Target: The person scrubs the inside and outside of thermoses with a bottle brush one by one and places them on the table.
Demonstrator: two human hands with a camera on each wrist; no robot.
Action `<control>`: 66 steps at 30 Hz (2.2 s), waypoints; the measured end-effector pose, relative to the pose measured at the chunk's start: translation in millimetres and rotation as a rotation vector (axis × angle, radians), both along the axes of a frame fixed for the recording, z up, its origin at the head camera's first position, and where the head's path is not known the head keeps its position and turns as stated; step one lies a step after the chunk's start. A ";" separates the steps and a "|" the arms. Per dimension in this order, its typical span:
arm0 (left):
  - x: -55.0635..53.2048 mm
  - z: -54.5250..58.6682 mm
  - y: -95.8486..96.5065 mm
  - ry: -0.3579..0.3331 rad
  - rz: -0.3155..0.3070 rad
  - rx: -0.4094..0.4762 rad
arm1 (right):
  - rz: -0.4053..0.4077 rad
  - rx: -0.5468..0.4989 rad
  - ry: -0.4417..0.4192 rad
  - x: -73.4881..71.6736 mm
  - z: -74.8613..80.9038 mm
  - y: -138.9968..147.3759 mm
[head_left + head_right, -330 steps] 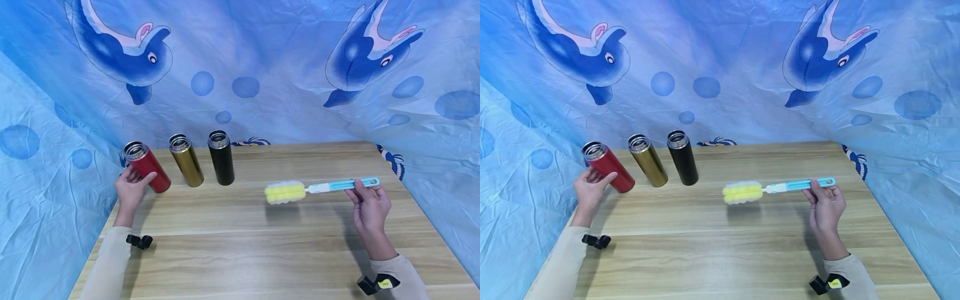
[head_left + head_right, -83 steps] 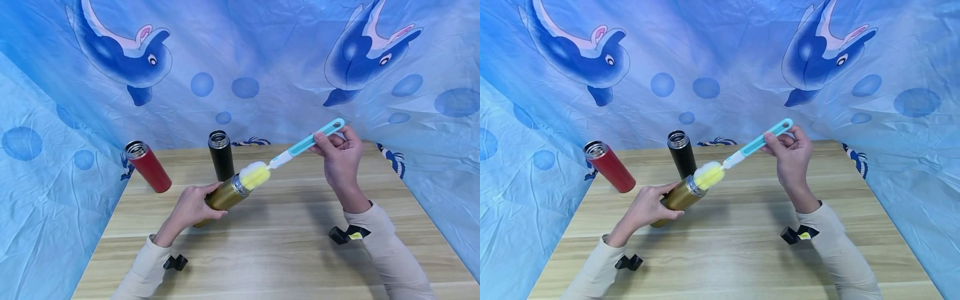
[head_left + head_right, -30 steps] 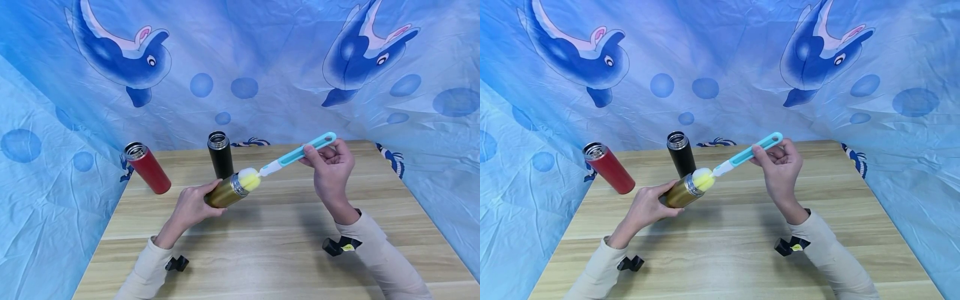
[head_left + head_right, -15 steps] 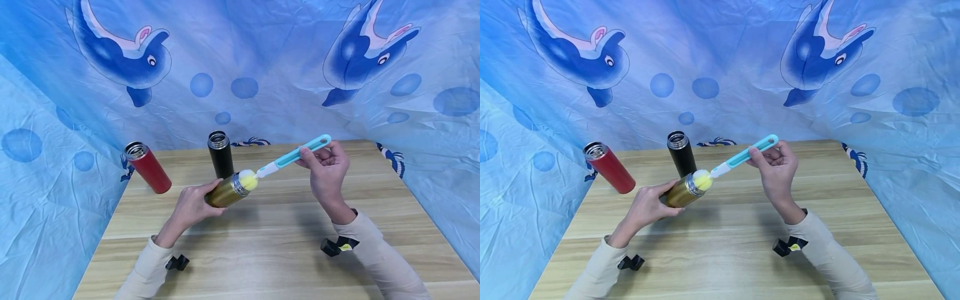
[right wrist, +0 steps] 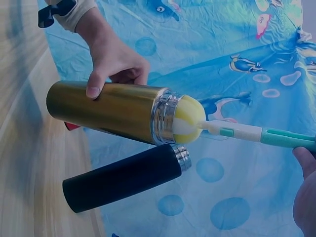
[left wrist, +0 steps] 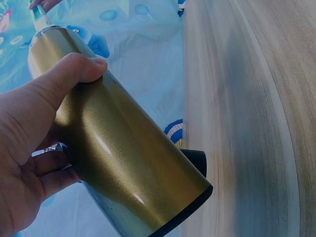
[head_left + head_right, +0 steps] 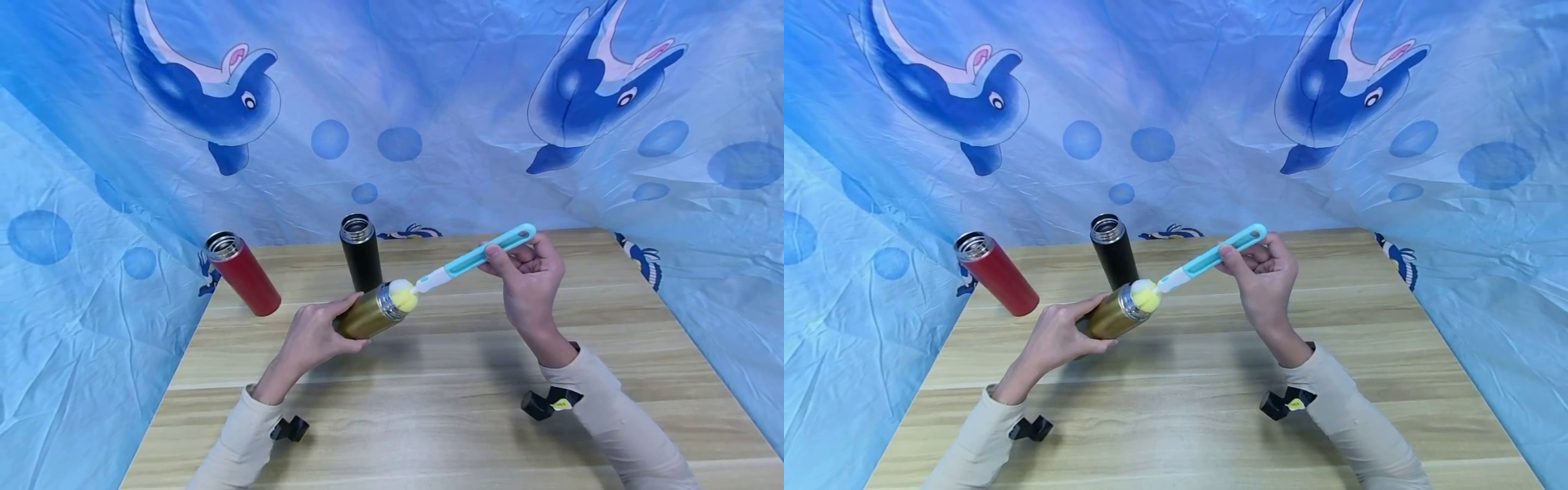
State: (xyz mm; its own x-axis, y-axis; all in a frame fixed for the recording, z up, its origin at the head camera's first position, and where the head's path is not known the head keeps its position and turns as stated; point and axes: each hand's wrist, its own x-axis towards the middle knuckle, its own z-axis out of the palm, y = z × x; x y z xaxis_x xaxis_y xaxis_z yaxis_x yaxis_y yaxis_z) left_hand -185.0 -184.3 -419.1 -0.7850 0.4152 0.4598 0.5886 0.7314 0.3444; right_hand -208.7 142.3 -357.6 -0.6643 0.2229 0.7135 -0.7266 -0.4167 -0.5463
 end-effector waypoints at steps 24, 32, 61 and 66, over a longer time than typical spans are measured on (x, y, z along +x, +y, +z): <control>-0.9 -3.2 -1.4 -0.019 0.002 -0.015 | -0.042 -0.023 -0.067 2.6 -16.1 -9.4; -1.1 -4.0 -2.3 -0.030 0.005 -0.013 | -0.045 -0.014 -0.070 2.8 -19.9 -11.9; 0.2 -5.4 -6.2 -0.107 0.031 -0.058 | 0.007 -0.052 -0.126 6.0 -26.8 -17.8; 1.2 -5.8 -6.8 -0.120 0.030 -0.056 | 0.001 -0.024 -0.117 6.3 -28.0 -17.9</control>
